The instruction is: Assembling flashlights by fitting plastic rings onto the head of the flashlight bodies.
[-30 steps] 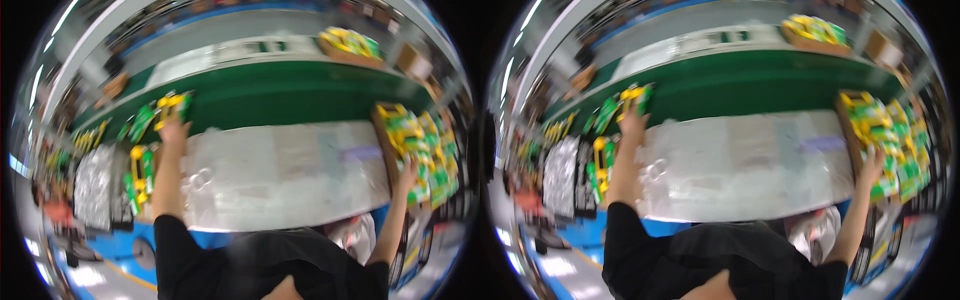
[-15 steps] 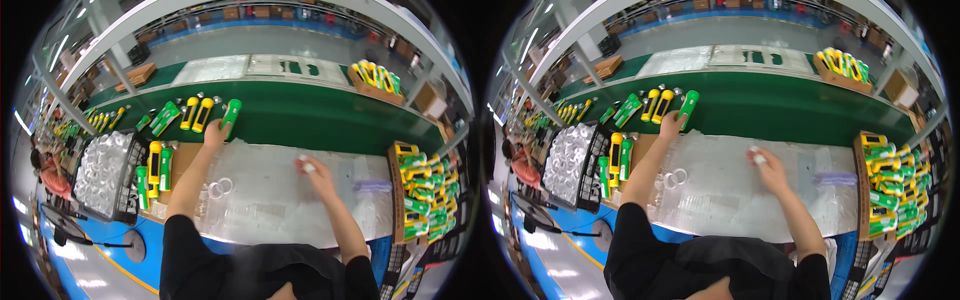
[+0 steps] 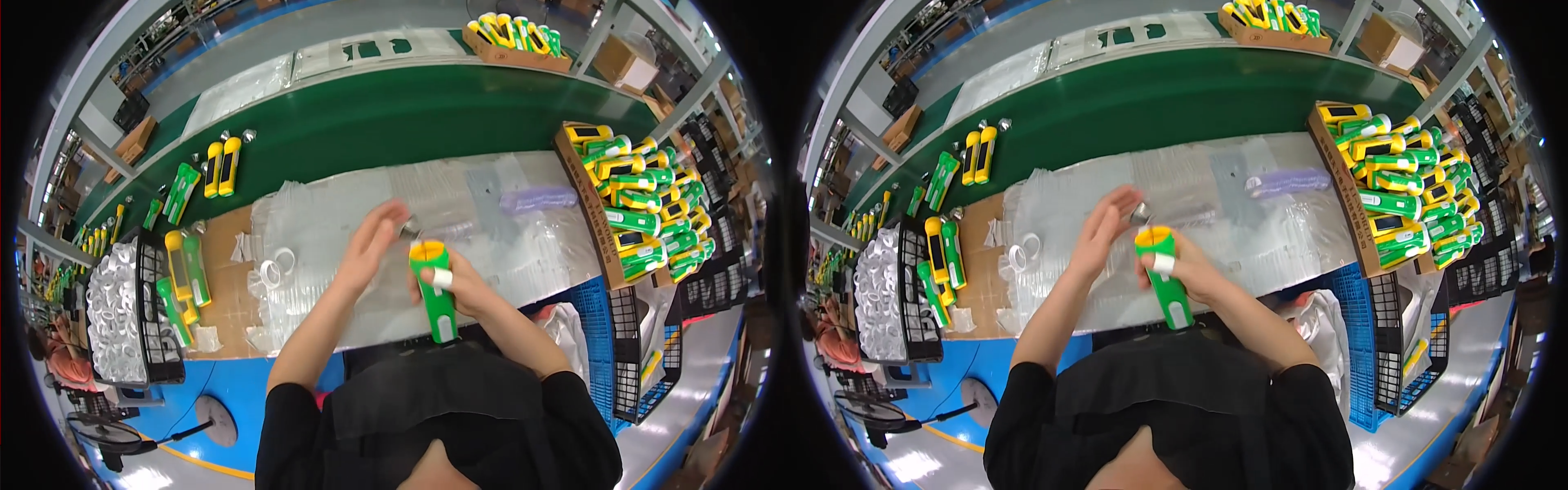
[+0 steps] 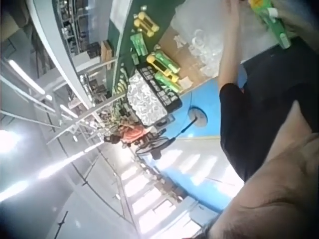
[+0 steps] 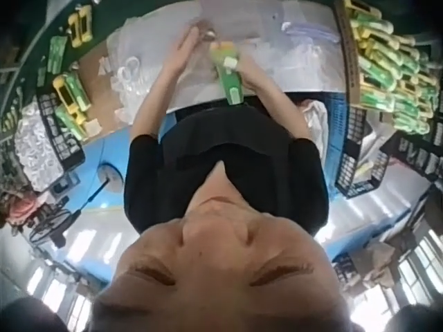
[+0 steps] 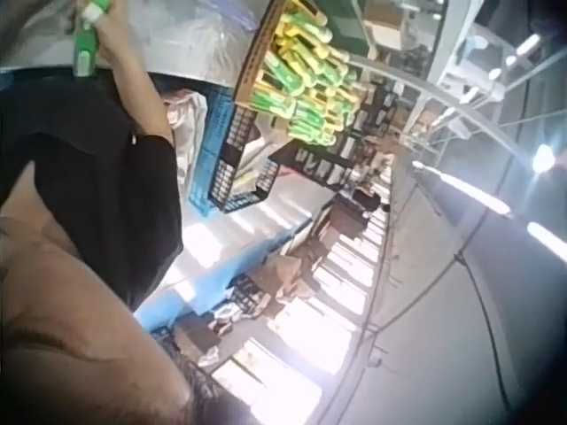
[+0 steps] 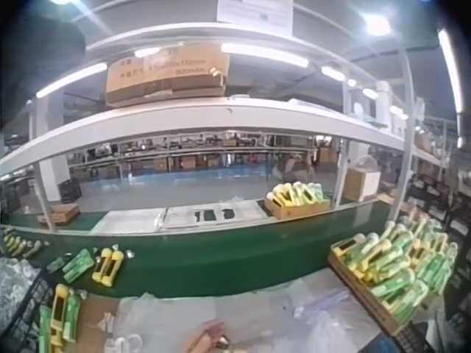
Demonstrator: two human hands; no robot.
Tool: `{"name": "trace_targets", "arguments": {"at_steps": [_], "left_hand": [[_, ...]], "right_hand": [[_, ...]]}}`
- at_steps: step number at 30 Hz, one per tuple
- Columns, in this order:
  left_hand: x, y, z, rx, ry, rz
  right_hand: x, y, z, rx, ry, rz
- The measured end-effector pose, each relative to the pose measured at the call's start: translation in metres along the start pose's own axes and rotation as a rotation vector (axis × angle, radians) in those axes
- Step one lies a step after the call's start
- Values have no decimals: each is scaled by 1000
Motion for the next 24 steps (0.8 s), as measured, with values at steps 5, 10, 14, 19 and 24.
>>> {"name": "trace_targets", "arguments": {"at_steps": [5, 10, 14, 19, 24], "left_hand": [[7, 5, -37, 275, -213, 35], [38, -14, -43, 195, 41, 139], [33, 18, -41, -33, 66, -76], [39, 40, -39, -383, -198, -368], [43, 19, -51, -453, -156, -496]], "right_hand": [[35, 3, -2, 121, -206, -79], [41, 6, 2, 141, -224, -68], [38, 14, 3, 214, -241, -64], [34, 16, 4, 544, -79, 149], [33, 19, 0, 419, -11, 250]]}}
Point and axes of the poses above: each hand's wrist, its own x-axis away from the middle knuckle, its own z-axis out of the back of the hand, y = z × x, the point moved 1 cm from there along -x, towards the middle knuckle, and after that the axes turned 6 degrees about -z, right-handed, at the moved point
